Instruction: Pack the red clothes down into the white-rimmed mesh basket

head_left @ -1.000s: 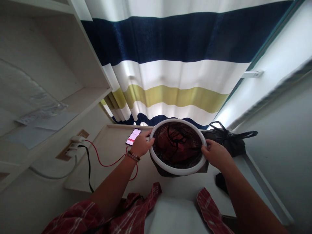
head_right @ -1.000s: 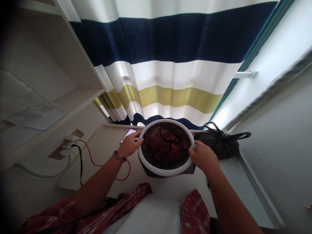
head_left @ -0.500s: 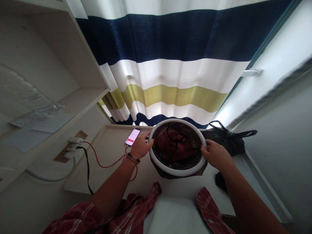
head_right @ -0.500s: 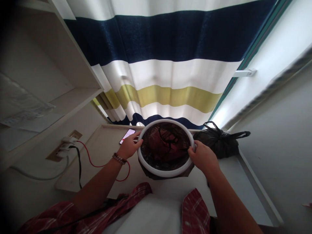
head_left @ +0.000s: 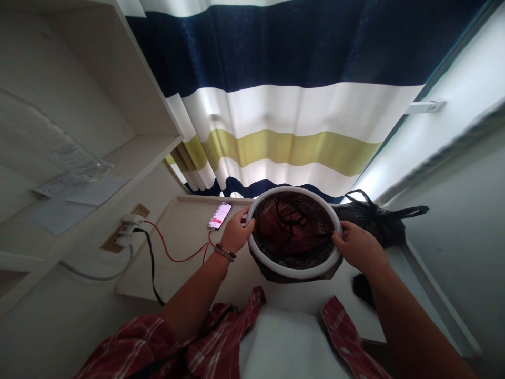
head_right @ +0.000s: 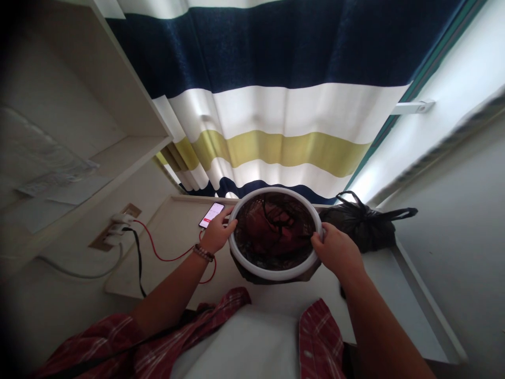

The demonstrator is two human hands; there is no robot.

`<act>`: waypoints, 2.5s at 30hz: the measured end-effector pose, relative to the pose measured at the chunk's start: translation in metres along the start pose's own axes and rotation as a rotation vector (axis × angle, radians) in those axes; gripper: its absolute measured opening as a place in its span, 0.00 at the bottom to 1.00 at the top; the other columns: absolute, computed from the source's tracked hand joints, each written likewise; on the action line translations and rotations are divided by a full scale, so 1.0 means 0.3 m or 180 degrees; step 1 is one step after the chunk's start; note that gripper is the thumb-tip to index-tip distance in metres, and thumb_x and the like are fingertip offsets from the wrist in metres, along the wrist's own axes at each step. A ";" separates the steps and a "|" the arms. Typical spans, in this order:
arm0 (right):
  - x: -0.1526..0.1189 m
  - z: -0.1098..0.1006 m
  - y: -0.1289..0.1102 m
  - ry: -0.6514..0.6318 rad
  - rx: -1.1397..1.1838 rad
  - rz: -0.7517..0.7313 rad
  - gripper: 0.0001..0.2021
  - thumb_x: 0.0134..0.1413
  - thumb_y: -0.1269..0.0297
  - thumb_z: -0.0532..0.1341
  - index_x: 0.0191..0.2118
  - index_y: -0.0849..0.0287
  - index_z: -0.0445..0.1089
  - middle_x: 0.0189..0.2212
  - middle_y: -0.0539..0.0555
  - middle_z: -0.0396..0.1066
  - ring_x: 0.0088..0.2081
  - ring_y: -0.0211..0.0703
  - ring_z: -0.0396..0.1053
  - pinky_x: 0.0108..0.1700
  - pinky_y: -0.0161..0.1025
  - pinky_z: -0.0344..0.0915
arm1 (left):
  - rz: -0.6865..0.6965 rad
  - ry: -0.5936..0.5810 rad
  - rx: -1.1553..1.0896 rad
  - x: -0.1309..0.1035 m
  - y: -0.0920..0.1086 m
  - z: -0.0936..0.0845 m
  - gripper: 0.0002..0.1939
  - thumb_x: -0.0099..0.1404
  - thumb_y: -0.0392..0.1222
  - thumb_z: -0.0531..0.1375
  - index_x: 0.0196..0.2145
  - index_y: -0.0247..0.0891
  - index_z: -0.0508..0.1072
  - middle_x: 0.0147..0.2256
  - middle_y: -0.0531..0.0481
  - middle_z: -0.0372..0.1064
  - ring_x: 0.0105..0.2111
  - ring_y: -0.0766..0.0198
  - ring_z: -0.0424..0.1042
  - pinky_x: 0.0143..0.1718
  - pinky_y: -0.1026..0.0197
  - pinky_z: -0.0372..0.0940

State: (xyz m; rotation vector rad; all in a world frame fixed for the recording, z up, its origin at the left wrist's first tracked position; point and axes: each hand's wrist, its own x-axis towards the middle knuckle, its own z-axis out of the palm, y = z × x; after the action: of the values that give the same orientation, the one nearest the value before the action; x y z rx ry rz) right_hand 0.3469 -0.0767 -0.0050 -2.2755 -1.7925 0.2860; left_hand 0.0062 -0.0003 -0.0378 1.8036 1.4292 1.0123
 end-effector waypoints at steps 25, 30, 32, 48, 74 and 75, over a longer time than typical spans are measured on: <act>-0.012 -0.002 -0.006 0.0014 0.0067 -0.0023 0.15 0.56 0.54 0.54 0.43 0.56 0.70 0.25 0.53 0.71 0.31 0.46 0.70 0.32 0.38 0.54 | -0.0052 -0.0126 -0.0245 0.007 0.008 0.008 0.26 0.64 0.45 0.56 0.59 0.39 0.65 0.51 0.47 0.71 0.46 0.60 0.73 0.50 0.56 0.67; -0.011 0.004 -0.003 0.0030 0.0110 -0.0009 0.15 0.57 0.54 0.54 0.43 0.56 0.69 0.26 0.54 0.71 0.31 0.46 0.69 0.32 0.38 0.55 | -0.0074 -0.0141 -0.0263 0.007 0.014 0.007 0.26 0.64 0.45 0.56 0.59 0.39 0.65 0.51 0.47 0.71 0.45 0.60 0.73 0.48 0.57 0.68; -0.008 0.006 -0.002 0.0033 0.0111 -0.0001 0.15 0.57 0.54 0.54 0.43 0.56 0.69 0.27 0.54 0.72 0.31 0.45 0.69 0.32 0.37 0.55 | -0.0071 -0.0150 -0.0269 0.008 0.014 0.007 0.26 0.64 0.45 0.56 0.59 0.39 0.65 0.52 0.47 0.71 0.45 0.60 0.73 0.48 0.57 0.68; -0.011 0.008 -0.005 -0.0191 -0.0283 -0.0041 0.15 0.61 0.54 0.49 0.46 0.54 0.66 0.30 0.56 0.73 0.31 0.47 0.69 0.31 0.38 0.50 | -0.0084 -0.0203 -0.0170 0.017 0.020 0.010 0.26 0.65 0.47 0.56 0.59 0.39 0.65 0.51 0.48 0.71 0.44 0.60 0.73 0.50 0.56 0.67; -0.086 0.093 0.022 0.1230 0.0788 -0.1604 0.12 0.61 0.67 0.52 0.44 0.56 0.72 0.54 0.56 0.66 0.65 0.51 0.50 0.65 0.51 0.53 | 0.1609 -0.2638 0.2298 -0.200 0.355 0.224 0.21 0.62 0.59 0.55 0.41 0.42 0.76 0.37 0.44 0.76 0.37 0.52 0.75 0.37 0.55 0.67; -0.094 0.094 0.028 0.1154 0.0803 -0.1682 0.11 0.61 0.67 0.52 0.41 0.55 0.72 0.52 0.55 0.68 0.65 0.51 0.49 0.65 0.51 0.52 | 0.1628 -0.2721 0.2381 -0.189 0.346 0.220 0.21 0.62 0.60 0.55 0.41 0.43 0.77 0.36 0.44 0.76 0.37 0.53 0.75 0.36 0.56 0.66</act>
State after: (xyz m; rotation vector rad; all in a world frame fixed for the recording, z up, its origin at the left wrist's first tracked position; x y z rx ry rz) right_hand 0.3400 -0.1042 -0.0340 -1.4992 -1.9392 -0.0007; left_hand 0.1079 -0.0792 0.0041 2.7365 0.8291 -0.2245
